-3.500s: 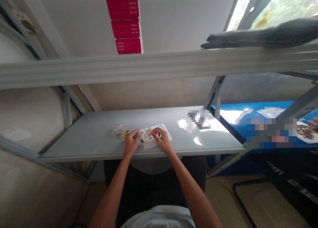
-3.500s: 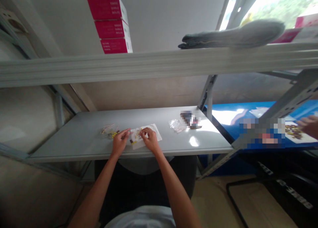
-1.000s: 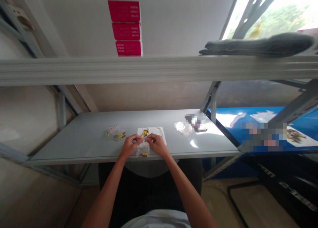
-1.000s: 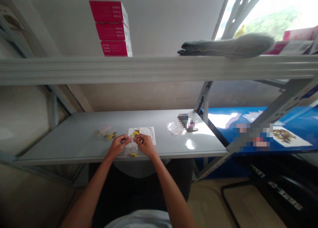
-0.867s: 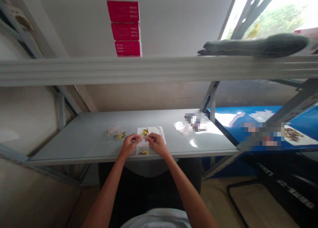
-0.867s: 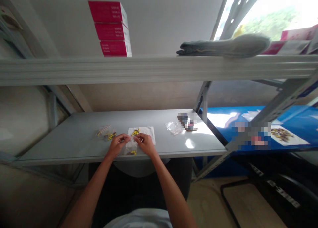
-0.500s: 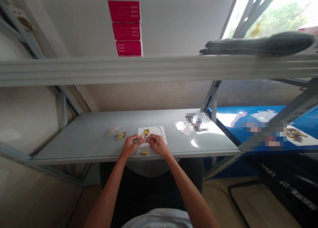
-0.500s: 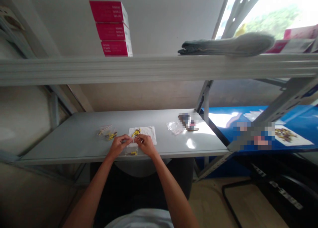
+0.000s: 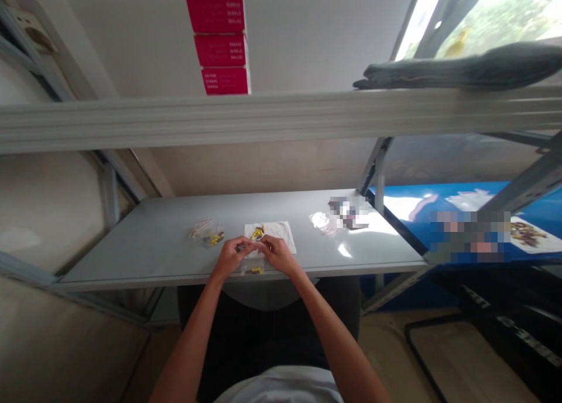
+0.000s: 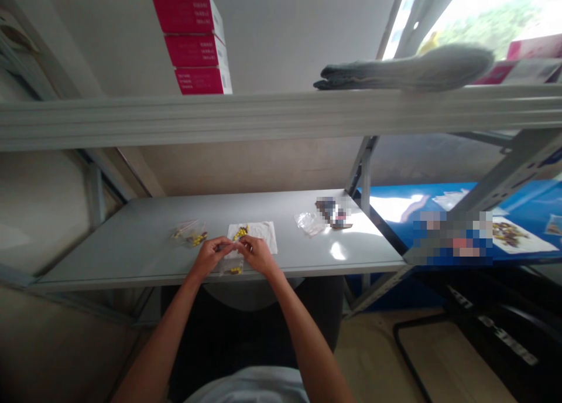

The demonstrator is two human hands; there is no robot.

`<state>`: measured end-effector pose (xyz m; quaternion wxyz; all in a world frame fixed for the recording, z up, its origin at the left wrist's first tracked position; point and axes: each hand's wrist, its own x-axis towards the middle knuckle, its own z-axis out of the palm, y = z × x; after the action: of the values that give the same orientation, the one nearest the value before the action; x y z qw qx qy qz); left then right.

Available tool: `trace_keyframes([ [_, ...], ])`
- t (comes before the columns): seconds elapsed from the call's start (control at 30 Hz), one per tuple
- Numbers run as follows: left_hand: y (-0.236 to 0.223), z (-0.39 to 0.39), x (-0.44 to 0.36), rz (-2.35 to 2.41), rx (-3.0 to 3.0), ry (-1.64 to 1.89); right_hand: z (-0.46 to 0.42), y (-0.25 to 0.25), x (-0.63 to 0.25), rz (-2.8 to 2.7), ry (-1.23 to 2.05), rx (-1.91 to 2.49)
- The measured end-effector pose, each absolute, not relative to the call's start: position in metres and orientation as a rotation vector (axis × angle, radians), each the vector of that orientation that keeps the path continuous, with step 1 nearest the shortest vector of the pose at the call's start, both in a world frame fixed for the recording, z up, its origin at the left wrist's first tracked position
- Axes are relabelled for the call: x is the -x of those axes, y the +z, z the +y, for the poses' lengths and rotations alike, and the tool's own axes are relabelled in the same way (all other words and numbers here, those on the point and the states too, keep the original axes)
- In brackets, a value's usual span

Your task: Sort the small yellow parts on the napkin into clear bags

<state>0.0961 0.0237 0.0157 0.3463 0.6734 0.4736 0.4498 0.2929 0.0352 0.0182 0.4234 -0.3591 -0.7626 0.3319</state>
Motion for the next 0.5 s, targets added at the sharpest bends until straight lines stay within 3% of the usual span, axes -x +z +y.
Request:
trace_keyframes([
  [0.5, 0.0219, 0.0149, -0.0993, 1.278, -1.582, 1.225, 0.0304, 0.0209, -0.2947, -1.756, 0.758, 0.966],
])
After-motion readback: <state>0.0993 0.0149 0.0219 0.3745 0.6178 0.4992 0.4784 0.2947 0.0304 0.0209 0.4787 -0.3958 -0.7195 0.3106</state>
